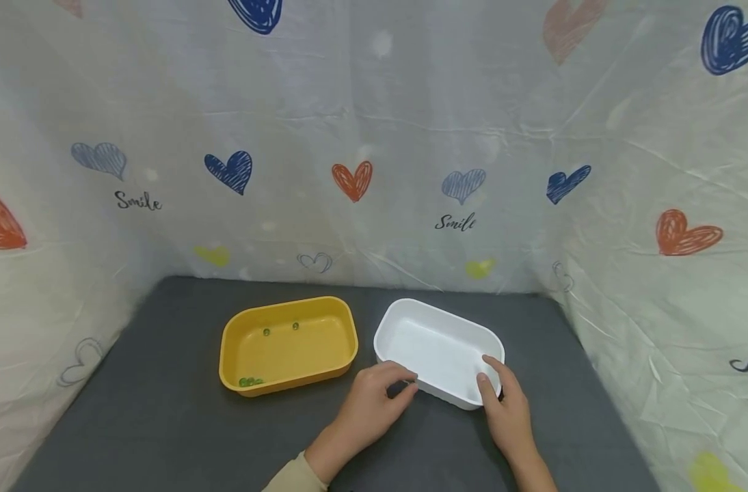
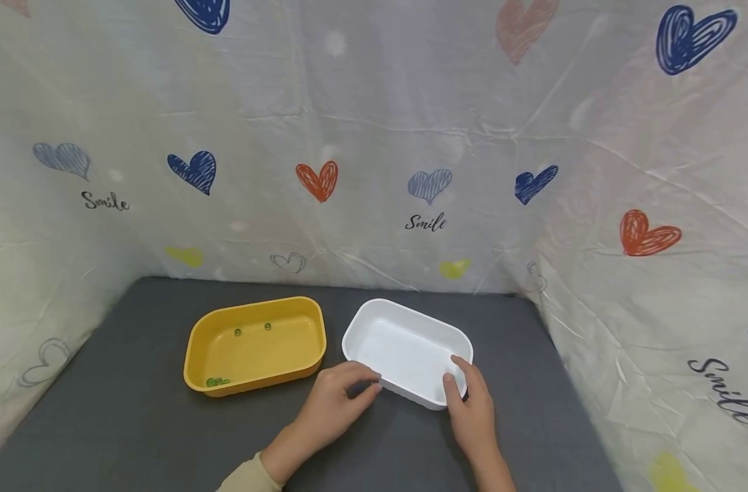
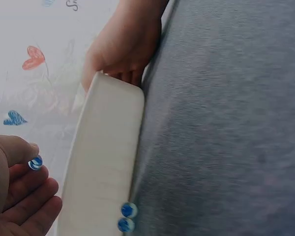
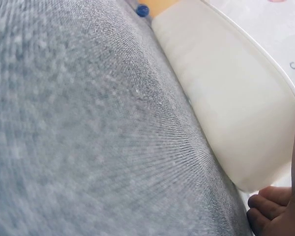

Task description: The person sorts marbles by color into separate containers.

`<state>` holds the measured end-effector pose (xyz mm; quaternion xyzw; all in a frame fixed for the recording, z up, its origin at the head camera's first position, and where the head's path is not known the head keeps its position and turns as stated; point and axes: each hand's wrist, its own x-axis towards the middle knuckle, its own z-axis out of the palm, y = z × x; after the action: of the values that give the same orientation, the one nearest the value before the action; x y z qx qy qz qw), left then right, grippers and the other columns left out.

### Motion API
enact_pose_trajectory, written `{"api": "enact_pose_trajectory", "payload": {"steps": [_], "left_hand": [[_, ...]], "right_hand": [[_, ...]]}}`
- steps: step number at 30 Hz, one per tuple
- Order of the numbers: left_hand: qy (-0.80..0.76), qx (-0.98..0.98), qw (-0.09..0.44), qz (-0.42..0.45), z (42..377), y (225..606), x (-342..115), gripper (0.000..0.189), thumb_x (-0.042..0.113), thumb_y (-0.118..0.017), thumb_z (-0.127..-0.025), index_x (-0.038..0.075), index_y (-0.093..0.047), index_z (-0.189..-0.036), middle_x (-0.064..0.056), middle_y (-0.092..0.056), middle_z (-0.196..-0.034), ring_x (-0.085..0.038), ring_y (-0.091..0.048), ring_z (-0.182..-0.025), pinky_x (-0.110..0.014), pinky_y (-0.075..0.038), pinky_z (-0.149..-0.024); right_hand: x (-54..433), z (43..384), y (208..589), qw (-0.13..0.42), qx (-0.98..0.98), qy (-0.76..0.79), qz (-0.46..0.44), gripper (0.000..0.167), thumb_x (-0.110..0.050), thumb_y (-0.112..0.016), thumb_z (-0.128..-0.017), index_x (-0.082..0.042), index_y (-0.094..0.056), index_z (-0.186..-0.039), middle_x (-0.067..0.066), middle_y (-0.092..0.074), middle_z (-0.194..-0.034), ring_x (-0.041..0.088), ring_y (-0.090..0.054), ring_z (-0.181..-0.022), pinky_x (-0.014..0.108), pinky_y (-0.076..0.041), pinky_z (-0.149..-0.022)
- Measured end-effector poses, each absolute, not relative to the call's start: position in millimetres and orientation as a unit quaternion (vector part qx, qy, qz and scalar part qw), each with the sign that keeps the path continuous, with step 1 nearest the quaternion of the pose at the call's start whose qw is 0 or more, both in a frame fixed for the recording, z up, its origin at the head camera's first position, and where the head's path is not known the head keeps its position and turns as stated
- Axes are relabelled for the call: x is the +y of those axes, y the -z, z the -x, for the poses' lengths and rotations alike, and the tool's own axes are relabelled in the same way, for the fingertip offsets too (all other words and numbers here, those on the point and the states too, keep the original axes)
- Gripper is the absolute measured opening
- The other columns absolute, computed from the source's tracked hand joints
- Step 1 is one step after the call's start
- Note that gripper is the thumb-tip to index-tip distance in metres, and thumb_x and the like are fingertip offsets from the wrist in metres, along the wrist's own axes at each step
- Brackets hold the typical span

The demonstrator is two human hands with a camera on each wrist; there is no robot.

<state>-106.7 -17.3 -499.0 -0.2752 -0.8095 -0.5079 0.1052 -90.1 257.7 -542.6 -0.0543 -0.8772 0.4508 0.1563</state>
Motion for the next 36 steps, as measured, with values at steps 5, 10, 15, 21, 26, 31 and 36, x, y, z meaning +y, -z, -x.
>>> {"api": "enact_pose_trajectory", "payload": {"steps": [5, 10, 15, 21, 26, 31, 36], "left_hand": [[0.505, -0.802, 0.120, 0.295, 114, 487, -10, 0.011, 0.006, -0.085, -0.097, 0.006, -0.085, -0.108, 0.001, -0.081, -0.104, -0.013, -0.076, -0.098, -0.037, -0.064, -0.086], [0.487, -0.811, 0.122, 0.302, 123, 473, -5, 0.011, 0.009, -0.084, -0.098, 0.008, -0.085, -0.109, 0.003, -0.081, -0.105, -0.008, -0.074, -0.102, -0.028, -0.062, -0.090], [0.469, -0.823, 0.121, 0.298, 134, 464, 1, 0.012, 0.012, -0.083, -0.099, 0.009, -0.085, -0.111, 0.004, -0.081, -0.107, -0.008, -0.074, -0.103, -0.025, -0.060, -0.092], [0.470, -0.828, 0.097, 0.291, 149, 466, 11, 0.017, 0.014, -0.079, -0.103, 0.006, -0.085, -0.117, 0.002, -0.081, -0.112, -0.011, -0.074, -0.107, -0.031, -0.061, -0.095], [0.474, -0.831, 0.093, 0.277, 155, 472, 19, 0.017, 0.013, -0.080, -0.102, 0.006, -0.085, -0.116, 0.001, -0.081, -0.112, -0.011, -0.074, -0.106, -0.035, -0.062, -0.093], [0.469, -0.836, 0.085, 0.271, 159, 475, 27, 0.018, 0.016, -0.079, -0.102, 0.007, -0.085, -0.117, 0.001, -0.081, -0.112, -0.009, -0.074, -0.105, -0.030, -0.061, -0.092], [0.451, -0.845, 0.098, 0.272, 162, 477, 30, 0.018, 0.016, -0.080, -0.102, 0.008, -0.085, -0.117, 0.003, -0.080, -0.112, -0.009, -0.074, -0.105, -0.025, -0.060, -0.092]], "right_hand": [[259, 90, 543, 0.156, -0.876, -0.453, 0.054, 0.043, -0.028, -0.060, -0.113, -0.006, -0.063, -0.150, 0.023, -0.056, -0.157, 0.043, -0.046, -0.150, 0.065, -0.035, -0.120], [256, 91, 542, 0.157, -0.875, -0.454, 0.053, 0.042, -0.028, -0.060, -0.113, -0.007, -0.063, -0.150, 0.021, -0.057, -0.156, 0.042, -0.047, -0.150, 0.063, -0.035, -0.119], [254, 92, 541, 0.165, -0.874, -0.456, 0.041, 0.041, -0.024, -0.061, -0.113, -0.006, -0.064, -0.149, 0.022, -0.059, -0.154, 0.042, -0.049, -0.148, 0.060, -0.037, -0.117], [255, 90, 542, 0.167, -0.872, -0.457, 0.053, 0.039, -0.025, -0.062, -0.113, -0.007, -0.065, -0.147, 0.020, -0.059, -0.154, 0.039, -0.050, -0.148, 0.059, -0.037, -0.116], [256, 89, 545, 0.157, -0.873, -0.458, 0.052, 0.041, -0.028, -0.061, -0.113, -0.007, -0.064, -0.149, 0.021, -0.059, -0.155, 0.039, -0.049, -0.148, 0.059, -0.037, -0.116], [257, 88, 545, 0.163, -0.874, -0.455, 0.055, 0.040, -0.026, -0.061, -0.114, -0.006, -0.064, -0.148, 0.021, -0.060, -0.153, 0.039, -0.050, -0.147, 0.058, -0.037, -0.115], [257, 89, 543, 0.164, -0.876, -0.451, 0.053, 0.040, -0.027, -0.061, -0.114, -0.007, -0.065, -0.148, 0.020, -0.060, -0.154, 0.038, -0.051, -0.147, 0.057, -0.038, -0.114]]}}
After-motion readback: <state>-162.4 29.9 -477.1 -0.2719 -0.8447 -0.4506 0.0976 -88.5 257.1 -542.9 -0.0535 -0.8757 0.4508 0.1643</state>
